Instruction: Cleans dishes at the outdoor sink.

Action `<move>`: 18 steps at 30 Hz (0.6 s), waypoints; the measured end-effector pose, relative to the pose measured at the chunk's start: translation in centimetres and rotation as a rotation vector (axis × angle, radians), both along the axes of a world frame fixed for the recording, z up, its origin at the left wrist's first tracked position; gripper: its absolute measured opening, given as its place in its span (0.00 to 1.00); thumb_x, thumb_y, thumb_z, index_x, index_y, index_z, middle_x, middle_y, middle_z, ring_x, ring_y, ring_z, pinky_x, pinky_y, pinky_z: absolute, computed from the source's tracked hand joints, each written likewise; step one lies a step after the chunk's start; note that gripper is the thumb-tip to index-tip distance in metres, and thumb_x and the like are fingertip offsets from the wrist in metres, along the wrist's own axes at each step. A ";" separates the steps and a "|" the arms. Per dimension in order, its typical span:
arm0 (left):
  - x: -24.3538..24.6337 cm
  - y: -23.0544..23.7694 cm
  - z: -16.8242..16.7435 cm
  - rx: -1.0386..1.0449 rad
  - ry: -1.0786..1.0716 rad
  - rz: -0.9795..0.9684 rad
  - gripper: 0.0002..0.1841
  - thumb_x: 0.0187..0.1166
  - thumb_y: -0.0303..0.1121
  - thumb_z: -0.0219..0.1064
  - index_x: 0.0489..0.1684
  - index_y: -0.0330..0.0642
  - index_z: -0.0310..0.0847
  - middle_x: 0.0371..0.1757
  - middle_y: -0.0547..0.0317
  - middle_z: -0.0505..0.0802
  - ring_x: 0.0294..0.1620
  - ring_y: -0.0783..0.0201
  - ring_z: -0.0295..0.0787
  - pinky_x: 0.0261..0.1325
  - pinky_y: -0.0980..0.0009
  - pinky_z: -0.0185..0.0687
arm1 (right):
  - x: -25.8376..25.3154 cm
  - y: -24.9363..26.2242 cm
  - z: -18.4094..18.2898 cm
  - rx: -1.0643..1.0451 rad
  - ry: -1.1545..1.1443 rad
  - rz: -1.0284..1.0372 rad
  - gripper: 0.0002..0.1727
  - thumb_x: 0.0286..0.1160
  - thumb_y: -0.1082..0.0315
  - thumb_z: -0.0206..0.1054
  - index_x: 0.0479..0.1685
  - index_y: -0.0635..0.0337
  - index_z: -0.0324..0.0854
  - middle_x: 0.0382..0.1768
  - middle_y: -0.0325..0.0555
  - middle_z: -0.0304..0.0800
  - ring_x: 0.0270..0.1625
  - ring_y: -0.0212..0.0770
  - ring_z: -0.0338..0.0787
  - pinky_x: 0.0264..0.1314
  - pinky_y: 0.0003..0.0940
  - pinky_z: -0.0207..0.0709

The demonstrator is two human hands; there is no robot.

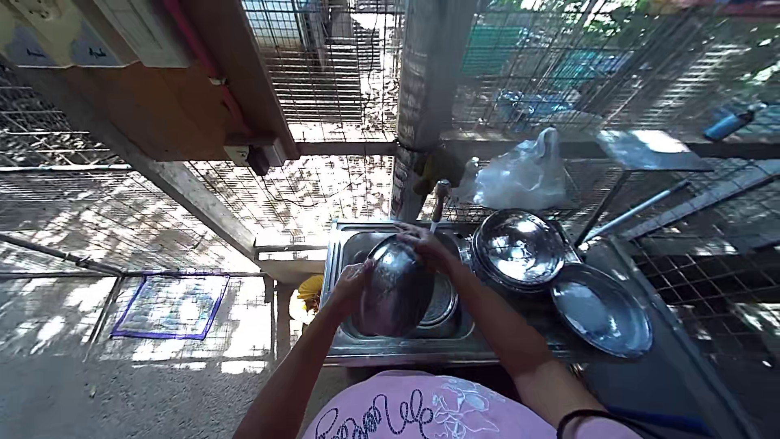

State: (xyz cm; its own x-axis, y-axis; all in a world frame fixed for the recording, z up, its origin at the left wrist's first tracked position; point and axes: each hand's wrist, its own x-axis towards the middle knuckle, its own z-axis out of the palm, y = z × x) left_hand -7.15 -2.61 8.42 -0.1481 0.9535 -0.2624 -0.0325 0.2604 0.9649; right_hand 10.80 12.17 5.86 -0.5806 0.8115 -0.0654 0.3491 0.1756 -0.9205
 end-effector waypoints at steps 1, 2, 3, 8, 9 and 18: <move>-0.4 0.0 -0.2 0.065 0.000 -0.022 0.18 0.91 0.30 0.46 0.26 0.44 0.76 0.21 0.74 0.81 0.25 0.81 0.79 0.36 0.78 0.80 | 1.4 0.2 -0.5 -0.041 0.087 -0.071 0.22 0.86 0.69 0.58 0.74 0.72 0.76 0.71 0.60 0.84 0.71 0.41 0.84 0.77 0.36 0.72; -0.7 0.2 -0.9 0.155 0.002 -0.004 0.18 0.87 0.28 0.49 0.21 0.48 0.75 0.18 0.79 0.80 0.22 0.84 0.77 0.33 0.81 0.78 | 2.5 -0.4 -1.0 -0.001 0.194 -0.190 0.19 0.83 0.72 0.61 0.66 0.76 0.80 0.62 0.58 0.89 0.62 0.36 0.87 0.71 0.31 0.77; -0.7 0.6 -2.6 0.265 0.010 0.057 0.18 0.82 0.28 0.54 0.16 0.51 0.75 0.16 0.84 0.79 0.19 0.88 0.74 0.29 0.84 0.74 | 3.3 -1.3 -1.3 0.093 0.296 -0.326 0.15 0.77 0.72 0.66 0.55 0.77 0.83 0.51 0.52 0.93 0.52 0.28 0.90 0.63 0.25 0.81; 2.4 3.3 -8.5 0.178 -0.289 0.214 0.31 0.94 0.47 0.34 0.78 0.29 0.65 0.62 0.50 0.86 0.58 0.68 0.84 0.63 0.68 0.81 | 4.5 -6.2 -1.3 0.683 0.249 -0.578 0.20 0.63 0.62 0.79 0.31 0.77 0.87 0.31 0.54 0.94 0.37 0.32 0.94 0.50 0.27 0.87; 2.9 3.8 -8.1 0.003 -0.472 0.192 0.35 0.94 0.57 0.29 0.84 0.40 0.62 0.64 0.50 0.86 0.59 0.62 0.86 0.61 0.61 0.83 | 5.0 -6.3 -2.3 0.821 0.259 -0.559 0.20 0.62 0.60 0.78 0.26 0.75 0.86 0.27 0.56 0.93 0.34 0.34 0.94 0.47 0.28 0.88; 1.7 2.0 -10.1 -0.345 -0.524 0.320 0.19 0.95 0.40 0.44 0.71 0.38 0.69 0.51 0.43 0.89 0.44 0.53 0.91 0.43 0.55 0.88 | 1.4 -3.0 -3.8 -0.089 -0.134 0.009 0.23 0.74 0.76 0.66 0.69 0.76 0.77 0.69 0.65 0.83 0.72 0.50 0.82 0.79 0.43 0.71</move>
State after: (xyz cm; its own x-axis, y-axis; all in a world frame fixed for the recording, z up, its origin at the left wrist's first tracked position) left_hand -5.50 -0.58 -1.67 -0.1787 0.7339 -0.6554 -0.5963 0.4490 0.6654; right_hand 12.25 9.13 2.04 -0.5686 0.7941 -0.2148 0.4691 0.0986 -0.8776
